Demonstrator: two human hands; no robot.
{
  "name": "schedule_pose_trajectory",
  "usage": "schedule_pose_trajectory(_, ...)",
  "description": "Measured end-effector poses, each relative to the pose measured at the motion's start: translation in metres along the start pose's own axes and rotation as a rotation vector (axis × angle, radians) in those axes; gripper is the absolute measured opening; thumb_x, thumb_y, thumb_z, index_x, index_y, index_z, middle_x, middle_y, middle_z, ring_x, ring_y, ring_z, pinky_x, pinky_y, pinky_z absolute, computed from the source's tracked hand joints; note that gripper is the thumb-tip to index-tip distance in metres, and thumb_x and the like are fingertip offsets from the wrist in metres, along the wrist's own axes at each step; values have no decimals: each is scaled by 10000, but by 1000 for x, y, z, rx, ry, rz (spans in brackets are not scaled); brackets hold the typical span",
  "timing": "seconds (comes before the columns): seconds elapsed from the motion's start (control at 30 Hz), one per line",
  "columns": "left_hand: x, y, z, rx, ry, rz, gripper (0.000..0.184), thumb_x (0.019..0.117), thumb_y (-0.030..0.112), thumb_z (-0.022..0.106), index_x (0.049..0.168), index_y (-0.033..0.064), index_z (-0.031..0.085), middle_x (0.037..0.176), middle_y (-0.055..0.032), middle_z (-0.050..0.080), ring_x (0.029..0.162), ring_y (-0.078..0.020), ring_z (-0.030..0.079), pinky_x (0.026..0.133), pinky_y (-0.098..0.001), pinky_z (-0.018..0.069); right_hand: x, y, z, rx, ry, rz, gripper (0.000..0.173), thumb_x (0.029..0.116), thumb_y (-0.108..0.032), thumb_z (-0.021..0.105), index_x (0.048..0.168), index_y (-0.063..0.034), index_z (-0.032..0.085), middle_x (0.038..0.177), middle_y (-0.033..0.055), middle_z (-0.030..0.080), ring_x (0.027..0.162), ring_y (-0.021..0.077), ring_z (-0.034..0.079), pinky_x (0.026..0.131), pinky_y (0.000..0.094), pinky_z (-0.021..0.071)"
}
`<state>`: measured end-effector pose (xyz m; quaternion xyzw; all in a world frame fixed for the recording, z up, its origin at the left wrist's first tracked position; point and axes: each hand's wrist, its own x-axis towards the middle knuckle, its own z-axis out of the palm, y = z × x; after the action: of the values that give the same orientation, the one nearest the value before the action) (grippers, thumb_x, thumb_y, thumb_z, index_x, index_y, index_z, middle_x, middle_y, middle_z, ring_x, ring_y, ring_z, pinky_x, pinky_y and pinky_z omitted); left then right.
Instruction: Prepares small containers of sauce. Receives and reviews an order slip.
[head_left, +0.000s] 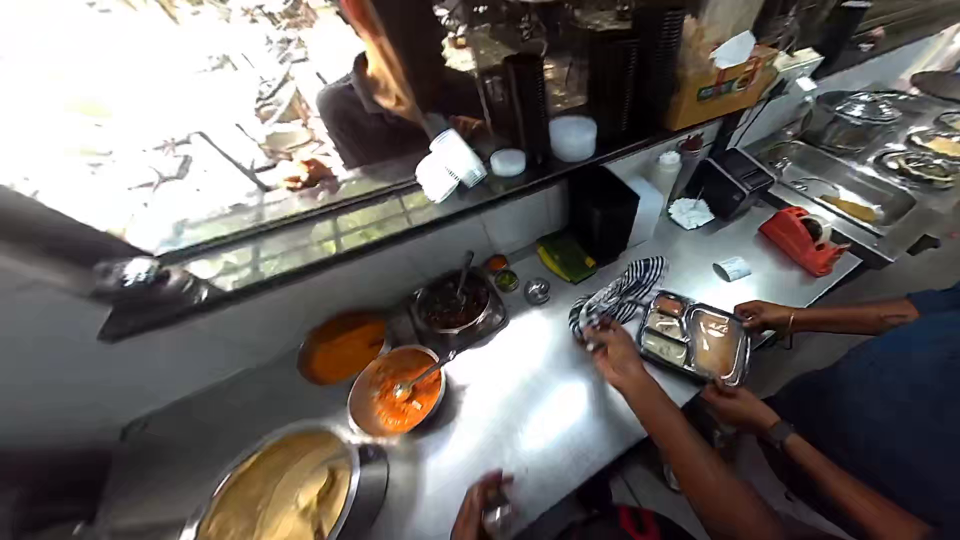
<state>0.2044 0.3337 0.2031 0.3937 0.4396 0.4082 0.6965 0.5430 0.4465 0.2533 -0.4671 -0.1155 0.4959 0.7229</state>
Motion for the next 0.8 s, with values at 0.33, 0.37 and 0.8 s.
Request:
schedule_pose_trajectory(0.33,55,2,5,-131,-147,-164,609,1071,604,235,1395,223,583,1115,-63,699,928,-172,681,797,-365,581,-179,122,14,-653,-373,-13,236,995,-104,612,1204,-60,712,1121,77,710,962,172,666,842,409,572)
schedule_pose_trajectory(0.37,53,0,6,-132,-162,-161,616,1071,602,234,1408,213,572,1189,-63,696,1026,-183,676,874,-394,570,-186,131,19,-867,-446,-180,256,1000,-184,606,1208,-94,725,1196,59,681,1080,176,641,924,435,557)
schedule_pose_trajectory(0.8,61,18,-6,-34,-82,-410,386,1052,430,417,988,140,662,690,-26,597,522,-121,515,463,-275,429,-180,136,17,-2088,-815,-1200,370,1031,-275,545,1395,-245,604,1446,-59,576,1307,238,522,985,484,459)
